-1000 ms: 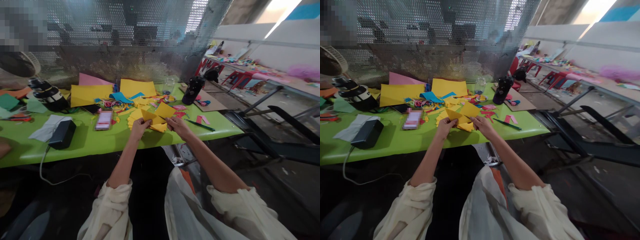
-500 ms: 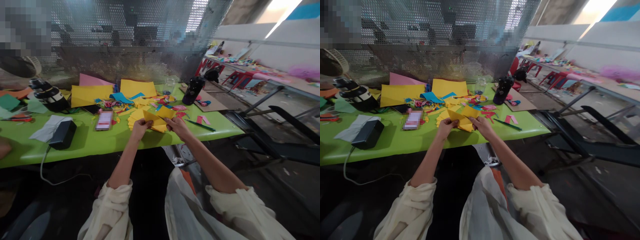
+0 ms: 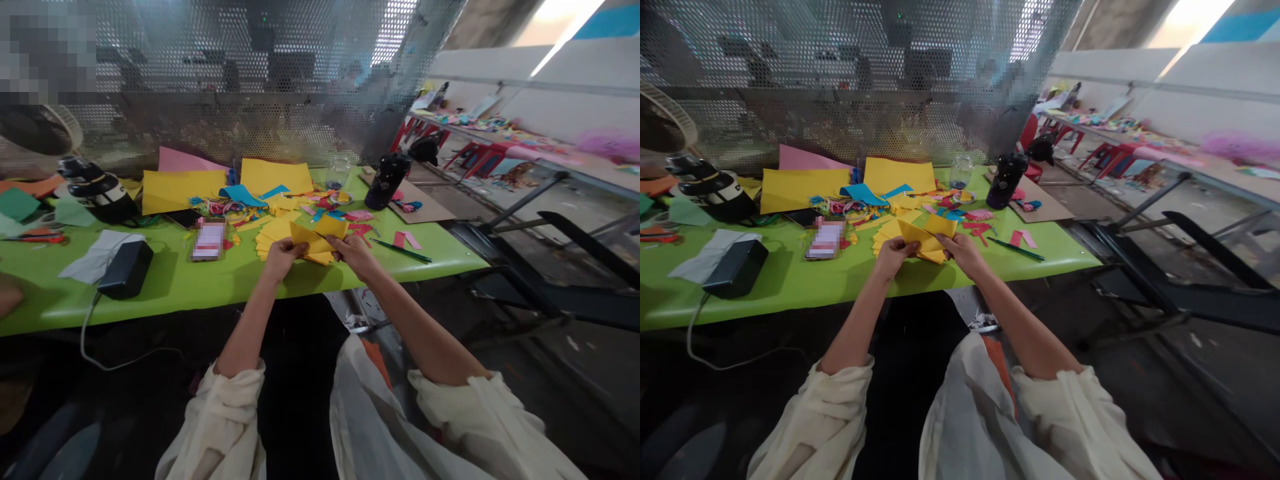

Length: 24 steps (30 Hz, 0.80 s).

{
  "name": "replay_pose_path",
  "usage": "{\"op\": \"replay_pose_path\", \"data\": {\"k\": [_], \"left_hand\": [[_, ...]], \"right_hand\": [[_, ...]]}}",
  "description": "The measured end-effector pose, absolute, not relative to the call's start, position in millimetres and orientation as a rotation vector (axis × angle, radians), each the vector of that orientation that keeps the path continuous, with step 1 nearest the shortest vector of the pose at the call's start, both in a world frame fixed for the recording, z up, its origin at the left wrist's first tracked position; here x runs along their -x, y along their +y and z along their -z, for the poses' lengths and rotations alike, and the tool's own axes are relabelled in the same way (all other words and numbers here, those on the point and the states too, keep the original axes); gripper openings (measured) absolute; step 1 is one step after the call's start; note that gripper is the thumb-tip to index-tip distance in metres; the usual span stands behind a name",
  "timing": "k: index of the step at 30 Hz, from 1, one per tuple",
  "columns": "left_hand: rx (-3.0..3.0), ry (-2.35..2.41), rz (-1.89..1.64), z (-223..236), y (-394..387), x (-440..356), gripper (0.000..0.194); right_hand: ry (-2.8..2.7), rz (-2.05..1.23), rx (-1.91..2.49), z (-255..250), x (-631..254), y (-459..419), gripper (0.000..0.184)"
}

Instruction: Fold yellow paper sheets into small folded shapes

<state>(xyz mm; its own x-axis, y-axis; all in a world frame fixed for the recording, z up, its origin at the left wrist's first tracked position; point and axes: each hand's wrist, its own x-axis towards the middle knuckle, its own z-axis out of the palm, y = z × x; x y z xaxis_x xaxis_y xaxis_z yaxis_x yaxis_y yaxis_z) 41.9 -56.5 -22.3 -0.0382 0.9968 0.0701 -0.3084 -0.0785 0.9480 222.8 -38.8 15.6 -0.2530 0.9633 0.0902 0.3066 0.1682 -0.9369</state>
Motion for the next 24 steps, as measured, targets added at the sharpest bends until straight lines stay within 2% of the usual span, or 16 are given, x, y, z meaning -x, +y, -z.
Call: {"op": "replay_pose_path", "data": {"k": [13,16,20,22,24], "left_hand": [[-0.949,1.016,-1.431,21.2,-55.1,-41.2,0.037],[-0.936,1.008,-1.443,23.0,-53.9,-39.0,0.040],[-0.923,1.005,-1.444,24.0,-52.7,-38.7,0.038],[-0.924,1.009,-1.442,24.1,-52.2,-38.7,0.033],[-0.937,1.013,-1.448,24.6,-51.5,-38.4,0.028]], "right_hand": [[-1.561,-1.097,1.198,-10.4,-224.5,-32.4,0.055],[-1.654,-0.960,1.258,-9.5,-237.4,-21.1,0.056],[-1.836,-0.542,1.535,-7.6,-261.7,2.9,0.057],[-1.863,-0.418,1.621,-7.8,-272.0,12.6,0.050],[-1.865,-0.349,1.638,-9.7,-278.2,16.6,0.034]]}}
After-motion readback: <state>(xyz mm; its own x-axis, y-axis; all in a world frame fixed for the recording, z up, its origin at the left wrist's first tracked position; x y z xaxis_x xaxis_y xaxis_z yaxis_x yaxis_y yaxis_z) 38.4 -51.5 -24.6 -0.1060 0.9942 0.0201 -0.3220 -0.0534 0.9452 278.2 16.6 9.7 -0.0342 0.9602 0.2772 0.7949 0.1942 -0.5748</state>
